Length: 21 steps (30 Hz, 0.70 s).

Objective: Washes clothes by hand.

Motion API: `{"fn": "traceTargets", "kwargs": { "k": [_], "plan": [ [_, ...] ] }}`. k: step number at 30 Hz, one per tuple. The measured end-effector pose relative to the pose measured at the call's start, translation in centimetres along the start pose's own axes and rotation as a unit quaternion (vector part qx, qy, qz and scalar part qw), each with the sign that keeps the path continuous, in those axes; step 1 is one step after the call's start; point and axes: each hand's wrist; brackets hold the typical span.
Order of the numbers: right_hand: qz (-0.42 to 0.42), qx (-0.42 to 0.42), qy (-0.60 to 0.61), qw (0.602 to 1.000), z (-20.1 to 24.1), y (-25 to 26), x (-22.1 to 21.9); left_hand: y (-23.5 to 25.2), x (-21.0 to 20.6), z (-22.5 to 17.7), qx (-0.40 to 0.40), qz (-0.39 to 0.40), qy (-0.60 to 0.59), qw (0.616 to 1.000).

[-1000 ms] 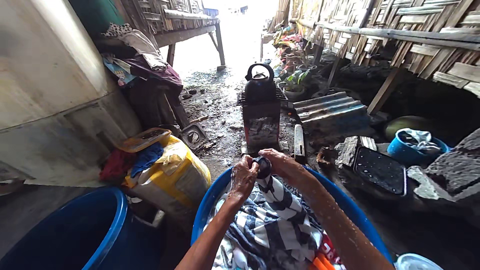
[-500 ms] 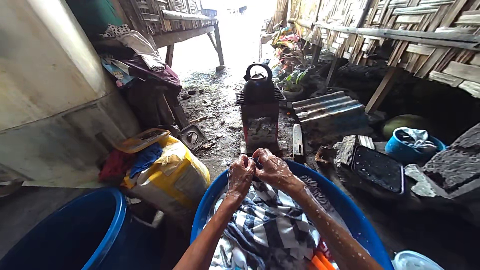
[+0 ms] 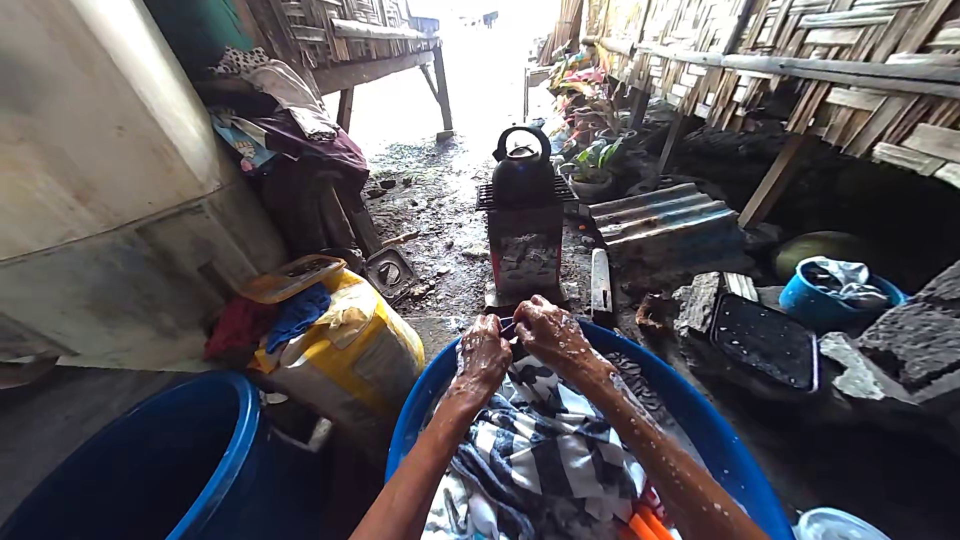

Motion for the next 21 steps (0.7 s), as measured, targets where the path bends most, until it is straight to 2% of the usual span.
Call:
{"fn": "traceTargets", "kwargs": {
  "k": [4, 7, 10, 12, 14, 18, 21],
  "plan": [
    [0.003, -0.012, -0.041, 0.999, 0.1, 0.2, -1.5, 0.3, 0.6, 0.3, 0.059, 0.027, -0.022, 0.998],
    [0.043, -0.032, -0.034, 0.998, -0.1, 0.3, -2.3, 0.9, 0.8, 1.3, 0.042, -0.022, -0.187, 0.981],
    [0.080, -0.047, 0.001, 0.996, -0.7, 0.5, -2.8, 1.0, 0.1, 1.5, 0.022, -0.041, -0.404, 0.914],
    [0.092, -0.064, 0.038, 0.993, -1.1, 0.6, -2.3, 1.0, -0.3, 1.6, 0.045, -0.034, -0.480, 0.875],
    [0.086, -0.080, 0.120, 0.986, -1.7, 0.8, -1.2, 1.2, -0.6, 2.0, 0.068, -0.024, -0.501, 0.862],
    [0.030, -0.098, 0.298, 0.949, -2.6, 0.8, 0.2, 1.4, -1.1, 2.2, 0.045, -0.019, -0.496, 0.867],
    [-0.008, -0.093, 0.335, 0.938, -2.8, 0.9, -0.1, 1.3, -1.6, 1.7, 0.011, 0.007, -0.470, 0.883]
  ]
}}
Point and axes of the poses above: each hand's wrist, its own y-axis towards the middle knuckle, its own x-axis out of the back of the hand, z = x × y, and after that the axes turned 2 degrees about z, right-handed
